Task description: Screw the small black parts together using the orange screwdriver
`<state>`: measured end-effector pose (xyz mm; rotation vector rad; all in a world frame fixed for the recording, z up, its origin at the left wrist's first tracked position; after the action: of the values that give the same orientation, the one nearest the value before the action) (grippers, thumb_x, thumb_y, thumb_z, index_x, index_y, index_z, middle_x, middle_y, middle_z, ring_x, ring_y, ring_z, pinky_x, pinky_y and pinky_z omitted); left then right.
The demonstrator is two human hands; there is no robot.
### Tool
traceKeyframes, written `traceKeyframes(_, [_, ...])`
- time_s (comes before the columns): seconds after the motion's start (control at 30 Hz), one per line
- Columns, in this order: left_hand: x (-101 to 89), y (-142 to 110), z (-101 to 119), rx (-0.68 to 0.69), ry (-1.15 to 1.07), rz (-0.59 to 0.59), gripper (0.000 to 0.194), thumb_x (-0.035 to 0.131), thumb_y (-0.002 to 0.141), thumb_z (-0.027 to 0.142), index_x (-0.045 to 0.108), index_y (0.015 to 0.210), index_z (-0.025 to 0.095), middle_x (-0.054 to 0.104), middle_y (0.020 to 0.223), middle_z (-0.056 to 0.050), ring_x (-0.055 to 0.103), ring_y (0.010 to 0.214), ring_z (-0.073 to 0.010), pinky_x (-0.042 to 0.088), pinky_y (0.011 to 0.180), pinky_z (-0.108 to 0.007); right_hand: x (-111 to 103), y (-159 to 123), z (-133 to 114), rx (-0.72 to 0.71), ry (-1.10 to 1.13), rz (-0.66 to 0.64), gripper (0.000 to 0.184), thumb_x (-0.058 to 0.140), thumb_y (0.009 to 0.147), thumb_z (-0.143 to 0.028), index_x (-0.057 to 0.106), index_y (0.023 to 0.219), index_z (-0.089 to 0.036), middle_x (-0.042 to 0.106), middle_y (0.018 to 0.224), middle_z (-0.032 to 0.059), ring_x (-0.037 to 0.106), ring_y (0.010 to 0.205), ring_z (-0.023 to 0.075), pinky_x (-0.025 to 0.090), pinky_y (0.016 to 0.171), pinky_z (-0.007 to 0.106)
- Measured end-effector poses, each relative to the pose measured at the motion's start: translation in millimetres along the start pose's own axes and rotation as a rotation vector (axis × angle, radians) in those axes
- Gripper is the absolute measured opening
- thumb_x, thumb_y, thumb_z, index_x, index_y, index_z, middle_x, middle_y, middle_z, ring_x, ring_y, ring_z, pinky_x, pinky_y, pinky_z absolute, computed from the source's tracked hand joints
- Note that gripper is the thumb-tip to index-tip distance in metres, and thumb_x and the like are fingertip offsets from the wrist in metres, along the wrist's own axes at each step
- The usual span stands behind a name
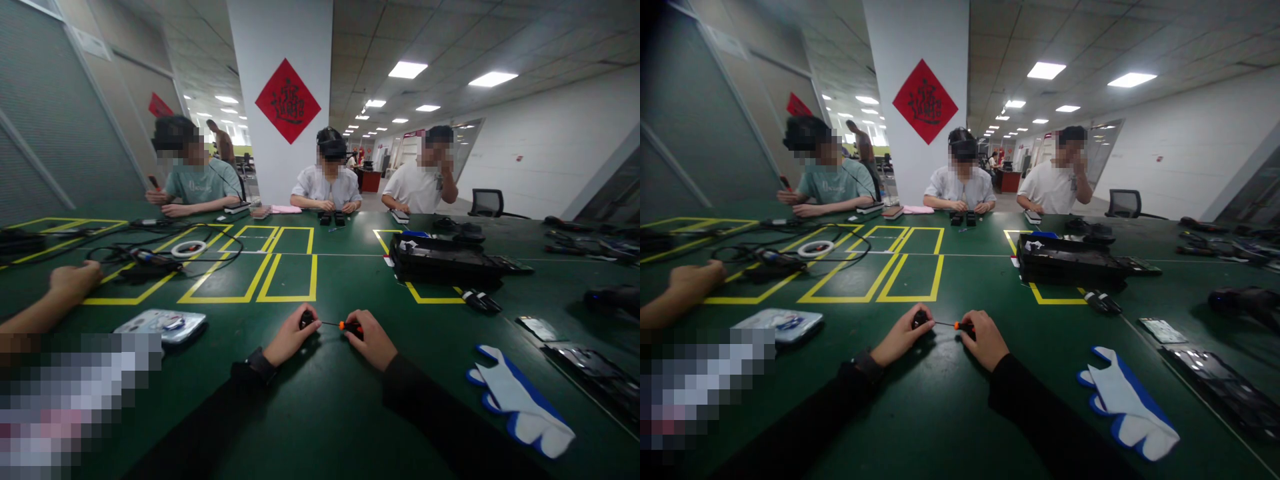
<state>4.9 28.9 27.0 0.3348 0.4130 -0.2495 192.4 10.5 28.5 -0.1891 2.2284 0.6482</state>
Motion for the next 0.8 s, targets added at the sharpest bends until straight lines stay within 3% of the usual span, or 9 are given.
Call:
traceKeyframes(0.2, [0.1, 0.2, -1.6, 0.001, 0.006, -0.008, 0.018, 0.050, 0.078, 0.035, 0.049, 0.085, 0.018, 0.052, 0.079, 0.000, 0.049, 0.073, -0.0135, 0.039, 0.070, -0.025, -1.1, 1.1, -1.9, -0.017, -0.027, -0.002, 0.017, 0.039, 0.086, -0.016, 0.055, 0.088, -0.017, 0.054, 0.089, 0.0053, 0.046, 0.089, 0.0173, 0.037, 0.082, 0.032])
traceKeyframes(0.6, [-0.2, -0.5, -1.2, 0.009, -0.003, 0.013, 0.019, 0.048, 0.080, 0.036, 0.050, 0.084, 0.018, 0.052, 0.077, 0.001, 0.048, 0.071, -0.0128, 0.039, 0.068, -0.024, 3.5, 0.3, 6.2, 0.023, 0.006, -0.023, 0.015, 0.052, 0.079, -0.017, 0.052, 0.094, -0.018, 0.053, 0.089, 0.0046, 0.048, 0.083, 0.0169, 0.039, 0.077, 0.031])
traceKeyframes(0.8, [-0.8, -1.1, 1.3, 0.016, 0.003, 0.012, 0.016, 0.049, 0.080, 0.033, 0.050, 0.085, 0.018, 0.052, 0.079, 0.000, 0.048, 0.074, -0.0137, 0.039, 0.069, -0.025, 1.4, 1.6, 1.0, -0.024, -0.009, 0.007, 0.018, 0.038, 0.088, -0.018, 0.055, 0.092, -0.017, 0.053, 0.092, 0.0058, 0.047, 0.091, 0.0172, 0.037, 0.083, 0.033])
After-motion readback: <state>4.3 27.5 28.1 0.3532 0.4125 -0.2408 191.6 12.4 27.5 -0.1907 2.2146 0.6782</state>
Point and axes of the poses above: each hand's wrist, its own y-axis towards the middle knuckle, its own x-axis out of the palm, z = x × y, the point moved 5 cm from there along y, towards the middle knuckle
